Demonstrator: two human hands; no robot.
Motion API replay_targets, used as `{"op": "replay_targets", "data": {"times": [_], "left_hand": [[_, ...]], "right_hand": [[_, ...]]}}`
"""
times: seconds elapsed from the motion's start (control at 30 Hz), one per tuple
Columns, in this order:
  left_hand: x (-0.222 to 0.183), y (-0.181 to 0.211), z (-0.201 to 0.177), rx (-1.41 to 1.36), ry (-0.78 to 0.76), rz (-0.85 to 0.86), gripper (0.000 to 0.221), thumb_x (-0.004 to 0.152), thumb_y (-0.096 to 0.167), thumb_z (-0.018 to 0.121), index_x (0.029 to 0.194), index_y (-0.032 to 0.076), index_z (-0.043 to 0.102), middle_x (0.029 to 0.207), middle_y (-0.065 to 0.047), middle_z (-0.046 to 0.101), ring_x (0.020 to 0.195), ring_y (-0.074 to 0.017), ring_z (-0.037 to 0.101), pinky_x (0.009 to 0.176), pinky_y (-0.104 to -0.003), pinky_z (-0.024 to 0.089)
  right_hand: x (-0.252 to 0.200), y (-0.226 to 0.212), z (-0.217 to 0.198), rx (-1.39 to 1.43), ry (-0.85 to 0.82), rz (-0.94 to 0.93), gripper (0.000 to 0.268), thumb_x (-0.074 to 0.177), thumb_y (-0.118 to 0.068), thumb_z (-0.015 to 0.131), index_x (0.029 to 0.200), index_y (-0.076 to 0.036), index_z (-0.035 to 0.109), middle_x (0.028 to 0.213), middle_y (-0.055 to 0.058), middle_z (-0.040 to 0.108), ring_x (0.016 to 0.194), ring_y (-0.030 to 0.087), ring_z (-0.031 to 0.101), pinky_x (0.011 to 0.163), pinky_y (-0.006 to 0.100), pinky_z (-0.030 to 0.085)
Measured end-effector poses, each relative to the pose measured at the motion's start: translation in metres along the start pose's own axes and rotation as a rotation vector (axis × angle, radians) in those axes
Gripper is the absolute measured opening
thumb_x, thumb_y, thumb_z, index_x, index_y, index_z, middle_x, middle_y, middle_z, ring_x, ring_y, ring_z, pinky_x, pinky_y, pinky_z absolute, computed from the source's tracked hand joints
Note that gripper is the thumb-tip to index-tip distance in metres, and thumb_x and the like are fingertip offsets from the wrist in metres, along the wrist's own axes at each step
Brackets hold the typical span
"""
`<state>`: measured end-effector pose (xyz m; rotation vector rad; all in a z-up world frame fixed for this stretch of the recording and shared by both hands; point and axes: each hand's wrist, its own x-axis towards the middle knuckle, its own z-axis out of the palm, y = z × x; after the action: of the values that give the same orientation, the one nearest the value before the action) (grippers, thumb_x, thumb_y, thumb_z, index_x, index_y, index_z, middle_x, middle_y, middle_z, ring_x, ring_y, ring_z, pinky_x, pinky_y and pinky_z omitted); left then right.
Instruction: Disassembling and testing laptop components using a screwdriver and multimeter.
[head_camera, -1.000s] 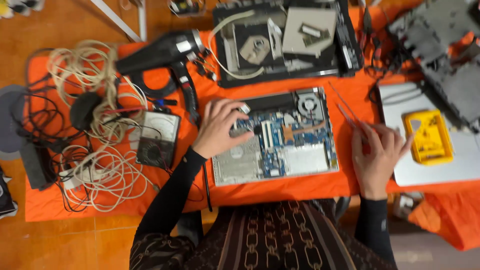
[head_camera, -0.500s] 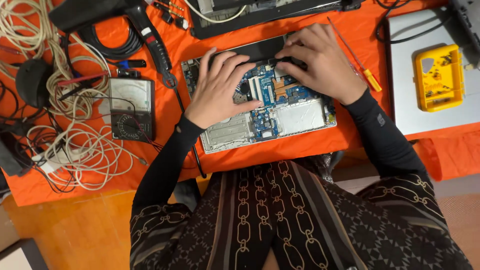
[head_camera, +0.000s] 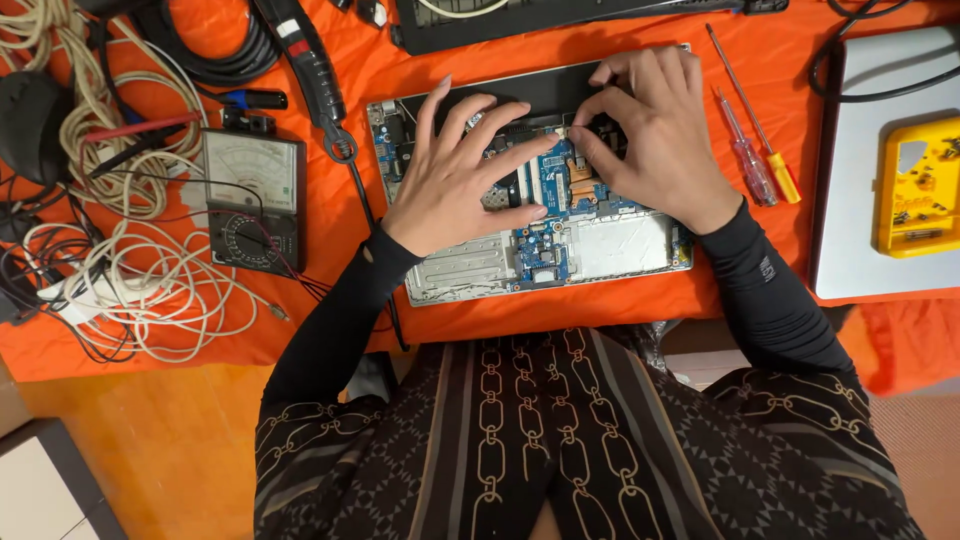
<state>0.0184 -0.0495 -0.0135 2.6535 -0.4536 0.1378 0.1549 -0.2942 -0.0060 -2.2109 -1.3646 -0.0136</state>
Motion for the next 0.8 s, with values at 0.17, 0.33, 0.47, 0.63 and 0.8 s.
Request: {"op": "replay_targets", "data": {"times": [0.17, 0.33, 0.47, 0.63, 0.8], "left_hand": [[0.0, -0.001, -0.001, 0.012, -0.034, -0.002, 0.064, 0.097, 0.072, 0.066, 0.151, 0.037, 0.06, 0.153, -0.01, 0.048, 0.145, -0.0333, 0.035, 0.125, -0.067, 0.008], [0.003, 0.0, -0.006, 0.022, -0.042, -0.006, 0.059, 0.1, 0.066, 0.067, 0.151, 0.037, 0.061, 0.153, -0.011, 0.046, 0.145, -0.0347, 0.034, 0.125, -0.069, 0.006], [0.003, -0.002, -0.005, 0.018, -0.045, -0.014, 0.059, 0.099, 0.065, 0.068, 0.151, 0.038, 0.061, 0.154, -0.011, 0.046, 0.146, -0.0349, 0.034, 0.124, -0.072, 0.004], [0.003, -0.002, -0.004, 0.014, -0.04, -0.024, 0.059, 0.098, 0.065, 0.07, 0.151, 0.04, 0.061, 0.155, -0.011, 0.045, 0.147, -0.0356, 0.033, 0.124, -0.072, 0.002], [0.001, -0.003, -0.002, 0.003, -0.042, -0.03, 0.059, 0.098, 0.064, 0.071, 0.151, 0.04, 0.061, 0.156, -0.01, 0.045, 0.148, -0.0352, 0.033, 0.124, -0.072, 0.002]], "right_hand": [[-0.002, 0.002, 0.007, 0.013, 0.005, 0.042, 0.014, 0.101, -0.021, 0.081, 0.096, -0.01, 0.074, 0.12, 0.005, 0.054, 0.116, 0.024, 0.046, 0.109, 0.04, 0.03], [-0.005, 0.0, 0.008, 0.023, 0.002, 0.055, 0.015, 0.103, -0.019, 0.081, 0.098, -0.007, 0.074, 0.119, 0.007, 0.052, 0.119, 0.026, 0.046, 0.108, 0.041, 0.031], [-0.007, 0.001, 0.011, 0.05, -0.002, 0.088, 0.013, 0.103, -0.017, 0.08, 0.1, -0.005, 0.074, 0.12, 0.009, 0.052, 0.12, 0.028, 0.045, 0.106, 0.041, 0.032], [-0.008, 0.001, 0.011, 0.09, -0.011, 0.091, 0.014, 0.105, -0.016, 0.079, 0.102, -0.003, 0.074, 0.118, 0.01, 0.052, 0.119, 0.028, 0.045, 0.104, 0.04, 0.034], [-0.011, 0.005, 0.012, 0.118, -0.026, 0.102, 0.018, 0.107, -0.018, 0.081, 0.103, -0.002, 0.075, 0.117, 0.011, 0.052, 0.117, 0.027, 0.045, 0.103, 0.039, 0.035]]}}
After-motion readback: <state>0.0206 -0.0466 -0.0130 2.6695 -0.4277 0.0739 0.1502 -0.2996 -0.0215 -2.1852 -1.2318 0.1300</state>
